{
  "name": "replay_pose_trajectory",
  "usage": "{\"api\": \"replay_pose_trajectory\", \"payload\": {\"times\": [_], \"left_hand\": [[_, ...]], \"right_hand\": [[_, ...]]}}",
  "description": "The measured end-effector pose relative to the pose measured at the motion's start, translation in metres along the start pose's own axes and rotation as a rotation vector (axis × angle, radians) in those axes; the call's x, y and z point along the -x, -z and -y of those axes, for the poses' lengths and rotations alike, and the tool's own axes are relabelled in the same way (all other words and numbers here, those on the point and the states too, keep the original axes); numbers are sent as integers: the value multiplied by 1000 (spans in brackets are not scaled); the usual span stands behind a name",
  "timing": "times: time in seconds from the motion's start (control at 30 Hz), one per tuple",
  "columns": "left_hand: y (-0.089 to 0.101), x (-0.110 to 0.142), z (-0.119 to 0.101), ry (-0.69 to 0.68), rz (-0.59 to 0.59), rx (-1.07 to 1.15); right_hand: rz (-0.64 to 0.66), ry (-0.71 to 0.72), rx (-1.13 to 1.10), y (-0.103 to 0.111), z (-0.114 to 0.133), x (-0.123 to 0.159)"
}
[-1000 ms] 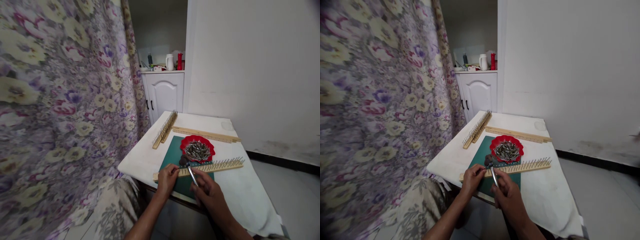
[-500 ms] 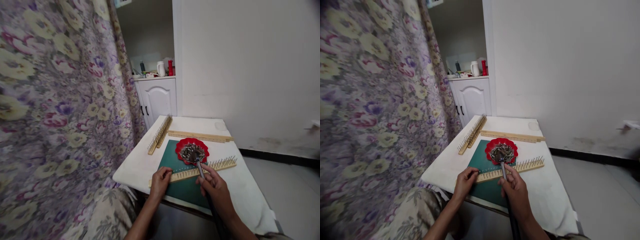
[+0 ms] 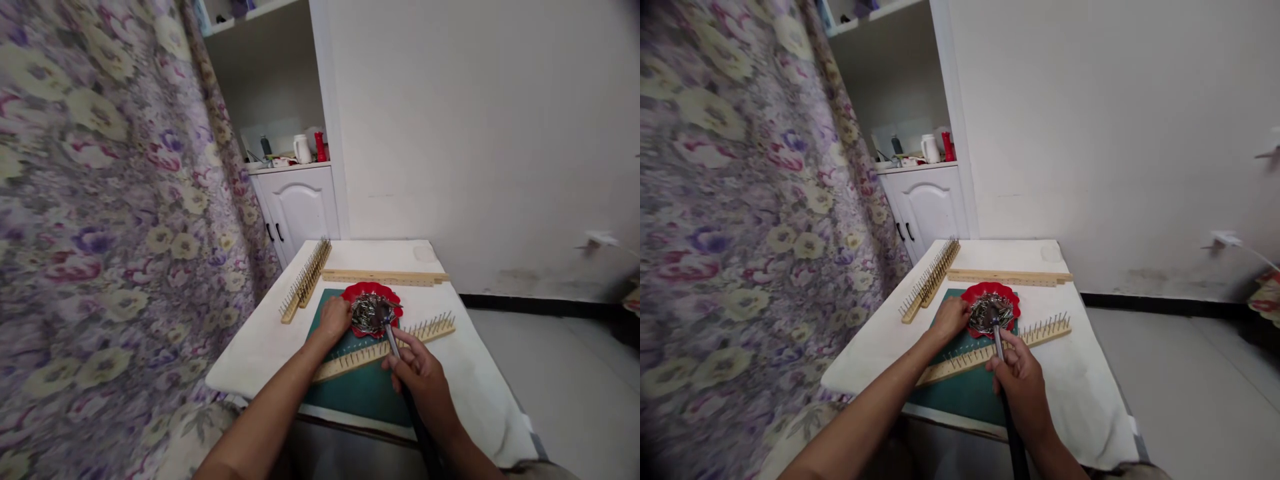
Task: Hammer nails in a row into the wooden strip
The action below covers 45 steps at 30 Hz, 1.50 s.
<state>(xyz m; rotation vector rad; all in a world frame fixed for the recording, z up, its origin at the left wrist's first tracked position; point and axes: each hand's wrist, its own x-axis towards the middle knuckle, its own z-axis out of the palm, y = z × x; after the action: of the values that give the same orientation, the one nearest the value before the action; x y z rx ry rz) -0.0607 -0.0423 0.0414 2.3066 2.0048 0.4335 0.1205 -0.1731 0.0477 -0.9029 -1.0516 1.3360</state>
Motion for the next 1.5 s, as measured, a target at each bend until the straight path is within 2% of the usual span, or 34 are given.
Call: {"api": "replay_pose_trajectory", "payload": {"times": [0.13,0.27,0.57,0.87,1.1,1.33,1.5], "left_hand": [[-14,-16,-5,45,30,-95],[-20,-22,-5,77,40,-143],[-15,-29,-3,72,39,-115],[-20,-36,0,117,31,-44],[-8,-19,13,56,-18,144],[11,10,17,-18,-122,331],[21,42,28,42,-192,576]], "right_hand": [[-23,-19,-11,2,1,-2],[-23,-16,-7,4,4,-2],[-3,-17,6,5,2,-4],[-12,-7,7,4,2,-5],[-1,-12,-4,3,1,-4],[34,2,17,0,-6,-3],[46,16,25,-2,-7,-1]]}}
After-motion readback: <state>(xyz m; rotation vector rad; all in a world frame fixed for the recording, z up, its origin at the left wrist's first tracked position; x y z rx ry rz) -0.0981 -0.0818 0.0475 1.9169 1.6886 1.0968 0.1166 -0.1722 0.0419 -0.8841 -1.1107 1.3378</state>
